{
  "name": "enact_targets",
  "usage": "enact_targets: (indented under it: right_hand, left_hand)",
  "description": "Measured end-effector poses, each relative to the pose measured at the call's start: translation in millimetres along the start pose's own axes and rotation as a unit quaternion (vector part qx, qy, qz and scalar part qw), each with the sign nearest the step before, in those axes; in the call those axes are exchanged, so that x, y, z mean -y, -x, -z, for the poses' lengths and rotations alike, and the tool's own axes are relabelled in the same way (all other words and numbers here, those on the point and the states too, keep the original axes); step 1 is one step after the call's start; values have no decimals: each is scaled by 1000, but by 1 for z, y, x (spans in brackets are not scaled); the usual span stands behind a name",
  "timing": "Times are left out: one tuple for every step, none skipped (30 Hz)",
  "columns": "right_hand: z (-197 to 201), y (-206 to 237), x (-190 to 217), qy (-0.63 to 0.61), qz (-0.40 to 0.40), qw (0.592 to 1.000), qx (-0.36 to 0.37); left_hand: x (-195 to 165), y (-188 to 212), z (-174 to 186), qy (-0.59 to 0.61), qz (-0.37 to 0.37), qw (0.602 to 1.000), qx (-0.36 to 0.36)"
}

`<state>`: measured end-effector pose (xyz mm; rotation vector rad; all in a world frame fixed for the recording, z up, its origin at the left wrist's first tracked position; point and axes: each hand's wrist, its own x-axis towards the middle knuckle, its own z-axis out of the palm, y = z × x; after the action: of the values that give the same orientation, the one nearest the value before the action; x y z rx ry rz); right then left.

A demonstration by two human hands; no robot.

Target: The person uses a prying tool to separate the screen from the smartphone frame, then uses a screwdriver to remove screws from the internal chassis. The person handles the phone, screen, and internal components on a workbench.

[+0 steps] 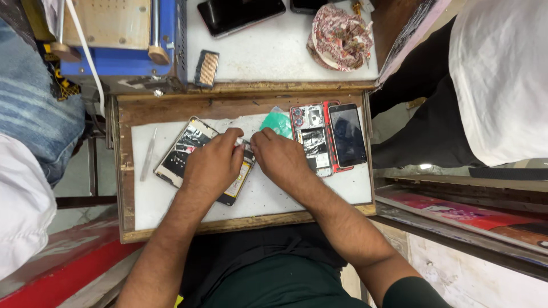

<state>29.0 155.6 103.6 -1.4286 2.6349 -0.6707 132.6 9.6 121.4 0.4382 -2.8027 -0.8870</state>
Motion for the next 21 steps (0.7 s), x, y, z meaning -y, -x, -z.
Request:
enact_targets:
  right_hand:
    - [-2, 1, 2, 17, -5, 1000, 6]
    - [-3, 0, 2, 36, -9, 999, 10]
    - [-4, 0, 2, 42, -7, 999, 4]
    - [-5, 1, 2, 46, -3, 999, 0]
    - [-6, 1, 2, 50, 1, 999, -3]
    - [-7, 1, 2, 45, 2, 999, -5]
    - [-7, 2, 1, 40, 2, 999, -7]
    - [-8, 3, 0, 36, 1, 999, -8]
    - [-8, 3, 0, 28, 1, 1000, -6]
    - [-9, 2, -1, 21, 0, 1000, -4]
    - [-9, 2, -1, 13, -1, 1000, -2]
    - [-9, 2, -2, 4, -9, 1000, 4]
    - [-8, 1, -3, -7, -18, 1000, 12]
    - [-7, 0, -5, -17, -25, 999, 19]
    - [-5, -1, -6, -46, -32, 998, 28]
    - [-3, -1, -8, -75, -39, 996, 36]
    - [0, -2, -11, -104, -46, 993, 43]
    - [3, -4, -15, -125, -49, 990, 39]
    - [7, -7, -19, -147, -53, 987, 35]
    - [9, -8, -21, -169, -59, 983, 31]
    - [11, -8, -23, -185, -66, 980, 35]
  left_hand:
    - [-1, -1, -3, -1, 19, 1000, 20]
    - [0, -3, -6, -3, 36, 999, 37]
    - [1, -6, -8, -10, 30, 999, 35]
    - [1, -6, -11, -18, 26, 999, 33]
    - [3, -6, -13, -26, 23, 999, 32]
    - [4, -7, -14, -21, 23, 999, 28]
    - [6, -6, -17, -15, 23, 999, 26]
    - [6, -6, -20, -9, 21, 999, 25]
    - [8, -6, -22, -16, 18, 999, 26]
    - [8, -8, -25, -24, 13, 999, 27]
    - [9, -8, -28, -31, 9, 999, 28]
    - [9, -8, -30, -33, 11, 999, 29]
    - [10, -8, -31, -35, 14, 999, 30]
    - [10, -9, -32, -38, 17, 999, 30]
    - [11, -9, -32, -34, 14, 999, 28]
    - [11, -9, -31, -31, 10, 999, 25]
    - [12, -10, -30, -28, 6, 999, 22]
    - [13, -11, -29, -28, 15, 999, 34]
    - [13, -12, -27, -28, 24, 998, 46]
    - [13, -13, -26, -28, 33, 997, 59]
    - [13, -14, -25, -30, 32, 997, 58]
